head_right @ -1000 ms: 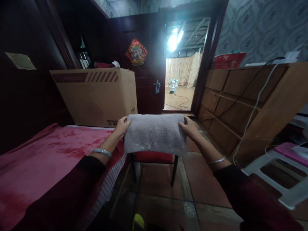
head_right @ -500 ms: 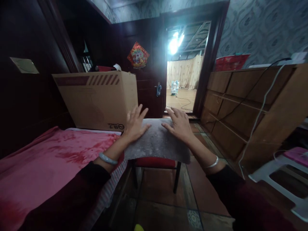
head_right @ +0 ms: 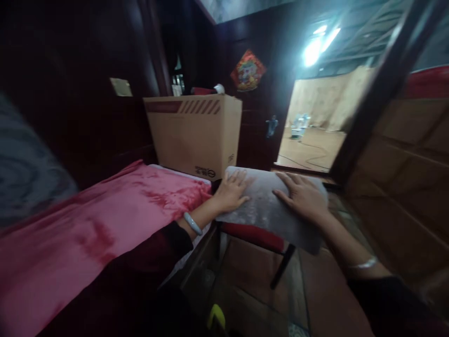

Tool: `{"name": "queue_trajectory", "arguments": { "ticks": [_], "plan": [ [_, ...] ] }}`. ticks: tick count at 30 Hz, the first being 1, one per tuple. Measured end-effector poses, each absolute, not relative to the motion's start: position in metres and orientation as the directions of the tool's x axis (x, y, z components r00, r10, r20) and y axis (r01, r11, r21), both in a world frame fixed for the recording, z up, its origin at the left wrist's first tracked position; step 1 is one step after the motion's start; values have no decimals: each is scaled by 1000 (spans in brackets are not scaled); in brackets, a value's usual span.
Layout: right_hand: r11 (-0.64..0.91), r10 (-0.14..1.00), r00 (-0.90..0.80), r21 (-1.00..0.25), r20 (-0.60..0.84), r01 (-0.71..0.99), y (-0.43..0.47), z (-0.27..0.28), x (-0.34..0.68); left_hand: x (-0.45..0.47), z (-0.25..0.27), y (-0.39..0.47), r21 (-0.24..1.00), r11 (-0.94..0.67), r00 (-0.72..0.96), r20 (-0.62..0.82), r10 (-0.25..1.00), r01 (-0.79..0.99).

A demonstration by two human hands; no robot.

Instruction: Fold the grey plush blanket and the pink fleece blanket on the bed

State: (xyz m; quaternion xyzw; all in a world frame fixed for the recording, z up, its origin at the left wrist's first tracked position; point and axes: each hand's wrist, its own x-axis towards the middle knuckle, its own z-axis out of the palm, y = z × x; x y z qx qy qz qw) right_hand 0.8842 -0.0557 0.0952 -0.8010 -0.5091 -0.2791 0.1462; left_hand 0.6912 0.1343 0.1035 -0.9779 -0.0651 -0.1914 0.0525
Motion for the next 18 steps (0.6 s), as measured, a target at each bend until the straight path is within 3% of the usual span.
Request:
{"name": "queue_trajectory", "arguments": {
  "ticks": [5, 9, 11, 13, 15, 18],
  "plan": [
    [-326, 698, 253, -17, 670, 945, -52, 78, 919, 581, 49, 135, -63, -979, 928, 337, 161, 193],
    [-257, 571, 152, -1, 807, 966, -49, 78, 901, 450, 8, 144, 72, -905, 876, 230, 425, 420],
    [-167, 506, 62, 27, 861, 986, -47, 75, 865, 375, -12, 148, 96, -789, 765, 201, 612, 607],
    [-29, 487, -25, 45, 873, 999, -38, 62, 816, 298, -34, 149, 102, -644, 605, 260, 753, 758],
    [144, 557, -20, -74, 830, 987, -18, 35, 764, 224, -57, 142, 105, -472, 406, 372, 835, 875],
    [360, 764, 14, -443, 645, 821, 30, -24, 696, 128, -82, 109, 112, -193, 121, 459, 880, 975]
  ]
}}
